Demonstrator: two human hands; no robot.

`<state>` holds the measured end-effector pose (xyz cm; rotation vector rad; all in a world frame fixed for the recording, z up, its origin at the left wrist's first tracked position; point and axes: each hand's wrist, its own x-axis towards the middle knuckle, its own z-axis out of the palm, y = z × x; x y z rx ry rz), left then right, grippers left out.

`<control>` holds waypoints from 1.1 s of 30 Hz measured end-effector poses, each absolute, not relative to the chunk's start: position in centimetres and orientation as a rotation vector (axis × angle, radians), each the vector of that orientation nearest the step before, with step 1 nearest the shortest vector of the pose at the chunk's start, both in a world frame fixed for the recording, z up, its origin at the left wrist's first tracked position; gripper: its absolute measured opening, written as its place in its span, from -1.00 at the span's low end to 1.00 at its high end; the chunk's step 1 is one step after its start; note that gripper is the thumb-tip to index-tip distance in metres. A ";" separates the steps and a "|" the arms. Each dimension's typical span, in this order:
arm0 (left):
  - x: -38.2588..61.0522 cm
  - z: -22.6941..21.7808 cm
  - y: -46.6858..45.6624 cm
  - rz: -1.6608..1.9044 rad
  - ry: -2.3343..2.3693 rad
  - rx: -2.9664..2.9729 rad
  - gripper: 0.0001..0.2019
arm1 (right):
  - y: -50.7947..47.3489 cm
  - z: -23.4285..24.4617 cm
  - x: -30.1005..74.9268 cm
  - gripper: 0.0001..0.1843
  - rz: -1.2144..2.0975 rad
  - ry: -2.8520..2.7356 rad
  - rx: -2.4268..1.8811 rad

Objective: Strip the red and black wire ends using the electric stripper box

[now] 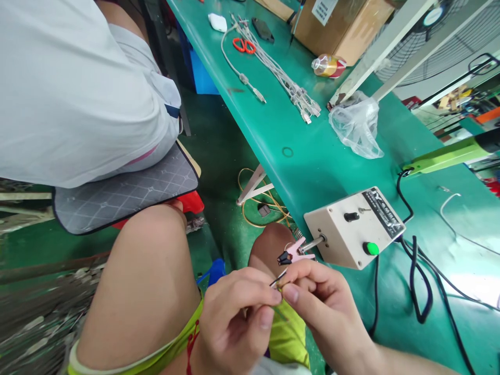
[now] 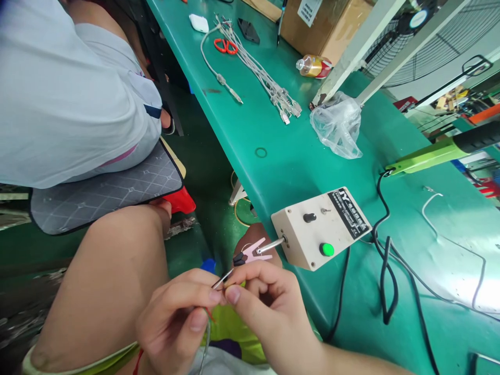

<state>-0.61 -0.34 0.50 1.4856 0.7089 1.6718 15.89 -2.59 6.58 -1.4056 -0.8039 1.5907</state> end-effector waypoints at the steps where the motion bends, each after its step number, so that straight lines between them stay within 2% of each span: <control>1: -0.6 0.5 -0.4 1.677 0.703 1.454 -0.82 | -2.6 6.5 15.9 -0.73 1.580 -0.803 -1.417; 11: -0.2 -0.7 -0.7 1.674 0.701 1.332 -0.88 | -2.2 6.5 15.6 -0.71 1.511 -0.804 -1.470; 18: -0.3 1.0 0.3 1.642 0.648 1.612 -0.76 | -1.7 6.9 15.5 -0.78 1.528 -0.802 -1.353; 23: -0.1 0.7 0.2 1.629 0.729 1.626 -0.80 | -1.8 7.3 15.6 -0.74 1.456 -0.895 -1.363; 25: -0.2 0.6 0.2 1.622 0.788 1.607 -0.82 | -1.9 7.5 15.6 -0.78 1.406 -0.983 -1.362; 28: -0.3 0.6 0.2 1.628 0.861 1.599 -0.87 | -2.0 7.7 15.5 -0.94 1.311 -1.130 -1.346; 30: -0.4 0.7 0.2 1.630 0.878 1.614 -0.90 | -2.0 7.7 15.4 -0.91 1.285 -1.173 -1.341; 33: -0.5 0.8 0.2 1.622 0.905 1.633 -0.88 | -1.9 7.6 15.3 -0.95 1.289 -1.160 -1.383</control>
